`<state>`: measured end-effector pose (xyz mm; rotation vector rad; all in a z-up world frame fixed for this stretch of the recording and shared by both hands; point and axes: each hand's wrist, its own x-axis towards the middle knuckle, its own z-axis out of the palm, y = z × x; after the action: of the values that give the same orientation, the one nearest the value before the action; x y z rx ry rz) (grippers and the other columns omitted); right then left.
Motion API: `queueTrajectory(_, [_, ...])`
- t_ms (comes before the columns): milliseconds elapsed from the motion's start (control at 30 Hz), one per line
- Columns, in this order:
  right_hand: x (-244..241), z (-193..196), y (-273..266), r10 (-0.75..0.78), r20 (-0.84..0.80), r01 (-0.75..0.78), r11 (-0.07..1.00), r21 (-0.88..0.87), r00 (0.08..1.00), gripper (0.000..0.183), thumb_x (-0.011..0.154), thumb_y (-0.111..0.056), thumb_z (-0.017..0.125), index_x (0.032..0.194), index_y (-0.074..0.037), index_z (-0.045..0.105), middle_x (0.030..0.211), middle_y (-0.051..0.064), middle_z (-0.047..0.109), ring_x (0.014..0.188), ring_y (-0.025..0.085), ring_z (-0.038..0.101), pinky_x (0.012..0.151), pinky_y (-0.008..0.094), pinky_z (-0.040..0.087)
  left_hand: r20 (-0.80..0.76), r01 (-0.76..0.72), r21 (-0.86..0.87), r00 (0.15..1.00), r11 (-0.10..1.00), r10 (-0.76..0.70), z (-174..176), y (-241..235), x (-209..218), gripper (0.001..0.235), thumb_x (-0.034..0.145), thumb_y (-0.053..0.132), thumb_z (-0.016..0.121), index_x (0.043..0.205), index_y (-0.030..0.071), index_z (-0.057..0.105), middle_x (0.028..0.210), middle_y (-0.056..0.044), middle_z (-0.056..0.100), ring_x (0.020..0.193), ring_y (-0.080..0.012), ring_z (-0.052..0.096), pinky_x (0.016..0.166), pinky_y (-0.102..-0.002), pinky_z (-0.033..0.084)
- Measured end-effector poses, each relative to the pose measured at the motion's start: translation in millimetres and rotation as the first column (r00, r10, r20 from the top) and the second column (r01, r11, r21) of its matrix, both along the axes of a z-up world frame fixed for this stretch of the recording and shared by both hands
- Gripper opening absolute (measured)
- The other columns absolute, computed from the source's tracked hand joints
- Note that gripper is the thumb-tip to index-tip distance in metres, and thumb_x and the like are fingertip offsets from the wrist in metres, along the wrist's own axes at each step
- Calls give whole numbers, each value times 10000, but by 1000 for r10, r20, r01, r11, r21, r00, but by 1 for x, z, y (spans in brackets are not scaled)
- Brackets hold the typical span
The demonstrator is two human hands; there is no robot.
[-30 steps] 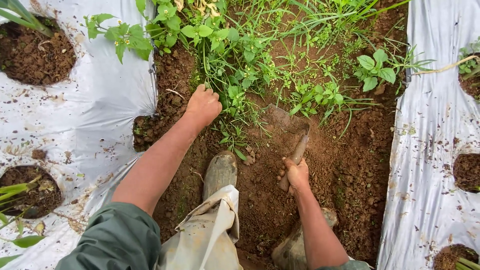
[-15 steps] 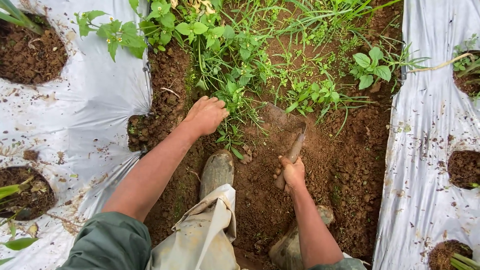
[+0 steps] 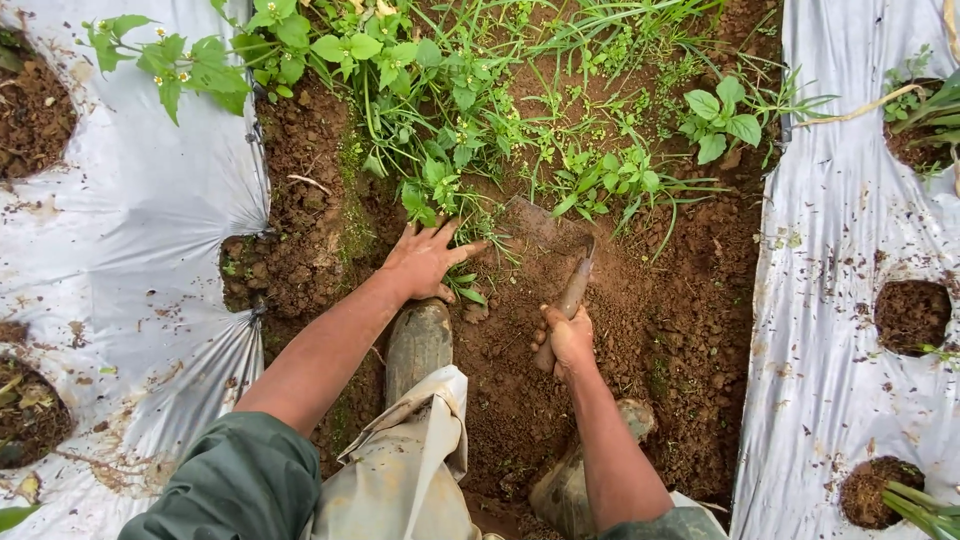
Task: Clearing weeds from a dirt path between rows of crops using a hand hoe and manual pulling.
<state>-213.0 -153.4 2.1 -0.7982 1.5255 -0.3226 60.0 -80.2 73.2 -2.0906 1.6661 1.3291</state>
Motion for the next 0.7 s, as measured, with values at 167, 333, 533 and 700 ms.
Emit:
queueTrajectory(167, [-5, -9, 0, -16, 0, 16, 1000, 11, 1000, 214, 912, -58, 655, 1033, -86, 481, 628, 60, 502, 422, 168, 534, 374, 377, 508, 59, 139, -143, 990, 980, -132, -43, -4, -12, 978, 860, 280, 803, 1624, 441, 215, 1641, -130, 314, 1541, -353, 228, 1248, -566, 214])
queueTrajectory(333, [-6, -10, 0, -20, 2, 20, 1000, 10, 1000, 215, 904, -66, 658, 1023, -95, 482, 618, 57, 497, 419, 168, 531, 370, 378, 506, 156, 325, -242, 943, 914, -294, -27, -21, -23, 907, 911, 254, 768, 1624, 413, 232, 1630, -92, 362, 1495, -299, 331, 1237, -517, 255])
queueTrajectory(533, [-4, -5, 0, -9, -1, 9, 1000, 12, 1000, 209, 897, -62, 655, 1017, -106, 489, 612, 54, 488, 417, 167, 523, 372, 375, 506, 201, 420, -160, 900, 893, -387, -94, -27, -26, 779, 884, 343, 789, 1551, 324, 387, 1709, -57, 187, 1357, -284, 548, 1236, -703, 61])
queueTrajectory(700, [-3, -4, 2, -4, 10, 4, 1000, 6, 1000, 215, 898, -53, 658, 1017, -89, 484, 622, 67, 496, 426, 178, 529, 384, 382, 500, -31, 3, -215, 999, 977, -10, -64, -29, 20, 228, 1077, 89, 442, 1234, 95, 607, 964, -86, 663, 913, -255, 708, 921, -437, 576])
